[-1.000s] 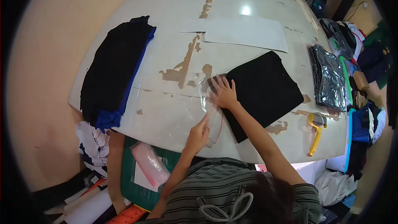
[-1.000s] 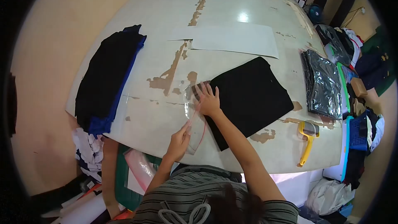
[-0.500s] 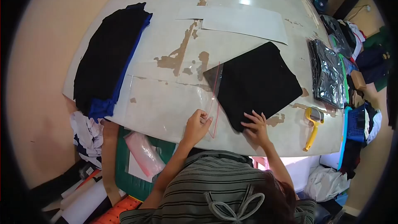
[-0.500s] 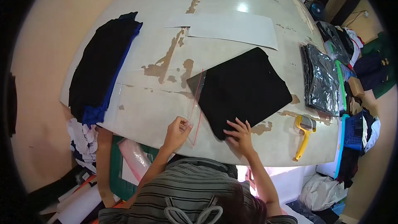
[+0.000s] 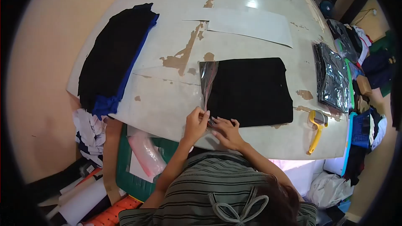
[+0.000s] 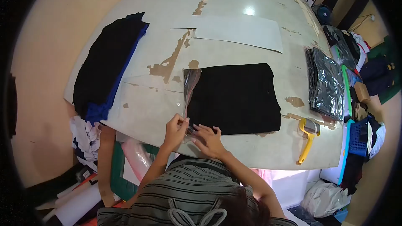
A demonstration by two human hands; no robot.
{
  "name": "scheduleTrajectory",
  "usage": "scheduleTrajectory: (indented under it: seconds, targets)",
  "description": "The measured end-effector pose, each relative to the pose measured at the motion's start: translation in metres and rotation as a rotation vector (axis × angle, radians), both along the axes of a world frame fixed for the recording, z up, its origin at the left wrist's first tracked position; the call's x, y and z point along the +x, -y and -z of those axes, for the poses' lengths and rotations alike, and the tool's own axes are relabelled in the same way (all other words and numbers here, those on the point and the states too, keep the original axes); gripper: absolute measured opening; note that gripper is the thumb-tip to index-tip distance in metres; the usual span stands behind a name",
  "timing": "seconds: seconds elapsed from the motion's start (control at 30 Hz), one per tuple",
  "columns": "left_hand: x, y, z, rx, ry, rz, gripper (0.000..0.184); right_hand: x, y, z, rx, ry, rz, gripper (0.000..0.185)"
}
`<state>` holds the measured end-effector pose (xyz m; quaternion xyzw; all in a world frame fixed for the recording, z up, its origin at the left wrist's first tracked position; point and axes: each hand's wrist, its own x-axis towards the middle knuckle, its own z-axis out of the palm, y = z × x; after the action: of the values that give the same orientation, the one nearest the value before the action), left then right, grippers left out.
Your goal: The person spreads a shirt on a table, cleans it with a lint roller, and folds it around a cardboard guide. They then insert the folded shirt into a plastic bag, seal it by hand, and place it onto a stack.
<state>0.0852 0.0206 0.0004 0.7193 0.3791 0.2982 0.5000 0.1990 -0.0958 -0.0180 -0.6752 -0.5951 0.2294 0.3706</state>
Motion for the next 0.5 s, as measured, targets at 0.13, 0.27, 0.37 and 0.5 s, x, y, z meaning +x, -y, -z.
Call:
scheduleTrajectory:
  seconds: [0.13,0.27,0.37,0.5]
  targets:
    - [0.008,0.011,-0.017,-0.056,0.051,0.033,0.021,0.006,0.006,0.002,-0.042,0.107,-0.107,0.029]
    - [-0.010,0.026,-0.024,-0.168,-0.145,0.012,0.032,0.017,0.011,0.009,0.124,0.119,0.083,0.017]
    - [-0.037,0.047,-0.013,-0.688,-0.252,0.188,0.036,0.033,0.024,-0.002,0.014,0.212,-0.035,0.024]
    - [-0.037,0.095,0.021,-1.103,-0.021,0.115,0.039,0.098,-0.010,-0.040,-0.260,-0.217,-0.367,0.035]
